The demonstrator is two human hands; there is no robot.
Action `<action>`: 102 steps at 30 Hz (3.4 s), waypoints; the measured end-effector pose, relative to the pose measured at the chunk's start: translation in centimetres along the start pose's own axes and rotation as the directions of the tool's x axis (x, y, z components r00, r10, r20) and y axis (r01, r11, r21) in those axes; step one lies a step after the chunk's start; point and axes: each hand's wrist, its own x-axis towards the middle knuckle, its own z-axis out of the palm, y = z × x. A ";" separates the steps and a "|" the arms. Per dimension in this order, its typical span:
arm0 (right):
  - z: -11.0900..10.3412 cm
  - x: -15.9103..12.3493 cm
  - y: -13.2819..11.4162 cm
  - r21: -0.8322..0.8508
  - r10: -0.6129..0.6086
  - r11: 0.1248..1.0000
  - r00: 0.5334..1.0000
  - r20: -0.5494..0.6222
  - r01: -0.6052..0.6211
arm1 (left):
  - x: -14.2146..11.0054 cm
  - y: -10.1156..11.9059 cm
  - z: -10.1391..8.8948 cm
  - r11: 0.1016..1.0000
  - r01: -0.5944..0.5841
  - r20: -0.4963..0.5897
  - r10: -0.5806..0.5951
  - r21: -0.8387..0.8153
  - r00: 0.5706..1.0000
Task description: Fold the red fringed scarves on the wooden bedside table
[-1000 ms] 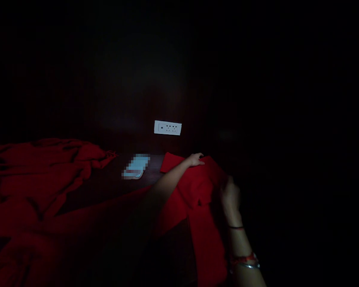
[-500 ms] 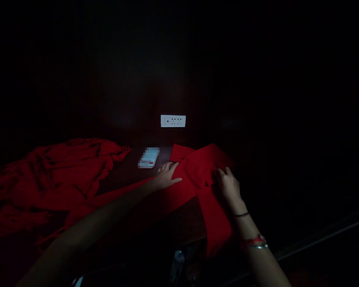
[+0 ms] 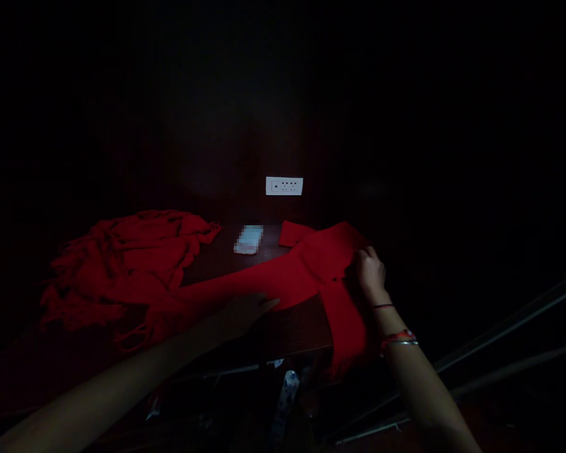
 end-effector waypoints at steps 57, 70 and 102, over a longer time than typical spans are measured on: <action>2.1 -4.3 -4.6 0.090 -0.700 0.715 0.709 0.088 0.694 | -8.8 -3.9 0.6 0.901 0.033 -0.160 0.041 0.433 0.986; 0.1 -5.6 -9.4 0.258 -0.871 0.489 0.483 0.088 0.833 | -5.8 -0.7 0.7 0.944 0.190 -0.146 -0.155 0.269 0.977; 0.8 -7.8 -11.2 0.297 -0.855 0.497 0.519 0.007 0.815 | -7.4 -1.8 0.7 0.995 -0.100 -0.206 0.098 0.000 0.974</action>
